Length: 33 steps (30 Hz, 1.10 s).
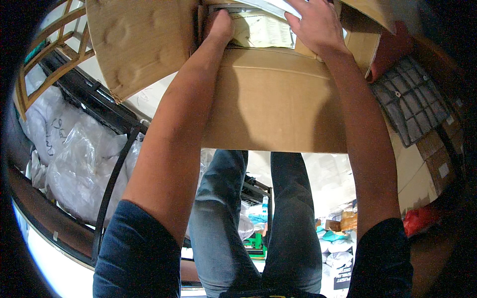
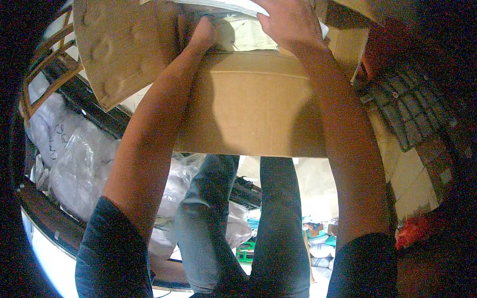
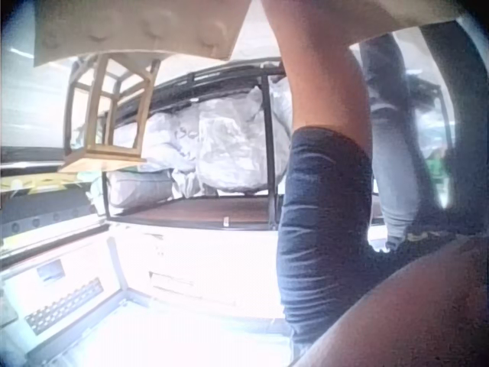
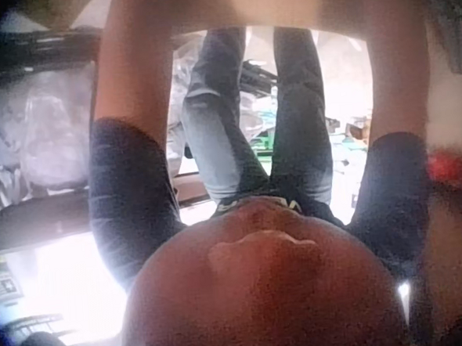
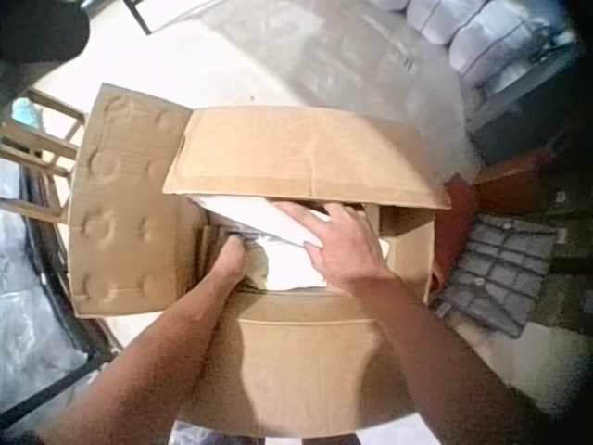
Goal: The person retrieves components from a cardboard box on the floor and then assembles small metal cutter parts, including a circular blade and a bracket, by hand at a table.
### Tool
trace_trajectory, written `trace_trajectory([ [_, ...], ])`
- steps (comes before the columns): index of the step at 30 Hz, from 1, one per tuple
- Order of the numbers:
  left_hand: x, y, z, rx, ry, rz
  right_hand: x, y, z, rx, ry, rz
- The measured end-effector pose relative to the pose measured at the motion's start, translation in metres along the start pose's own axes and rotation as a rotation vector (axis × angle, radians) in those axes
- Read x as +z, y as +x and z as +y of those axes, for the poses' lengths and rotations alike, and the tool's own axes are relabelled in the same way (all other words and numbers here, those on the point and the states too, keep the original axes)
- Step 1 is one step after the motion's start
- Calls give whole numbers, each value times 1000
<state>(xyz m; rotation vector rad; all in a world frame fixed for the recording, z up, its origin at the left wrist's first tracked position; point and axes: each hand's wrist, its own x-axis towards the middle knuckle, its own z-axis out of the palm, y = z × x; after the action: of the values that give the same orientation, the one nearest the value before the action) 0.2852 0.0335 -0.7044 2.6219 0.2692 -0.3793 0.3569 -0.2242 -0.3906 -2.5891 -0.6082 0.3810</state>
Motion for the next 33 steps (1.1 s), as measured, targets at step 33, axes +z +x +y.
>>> trace_trajectory([
  [33, -44, 18, 29, 585, 339, -204, 4, -10, 9, -130, -9, 143],
])
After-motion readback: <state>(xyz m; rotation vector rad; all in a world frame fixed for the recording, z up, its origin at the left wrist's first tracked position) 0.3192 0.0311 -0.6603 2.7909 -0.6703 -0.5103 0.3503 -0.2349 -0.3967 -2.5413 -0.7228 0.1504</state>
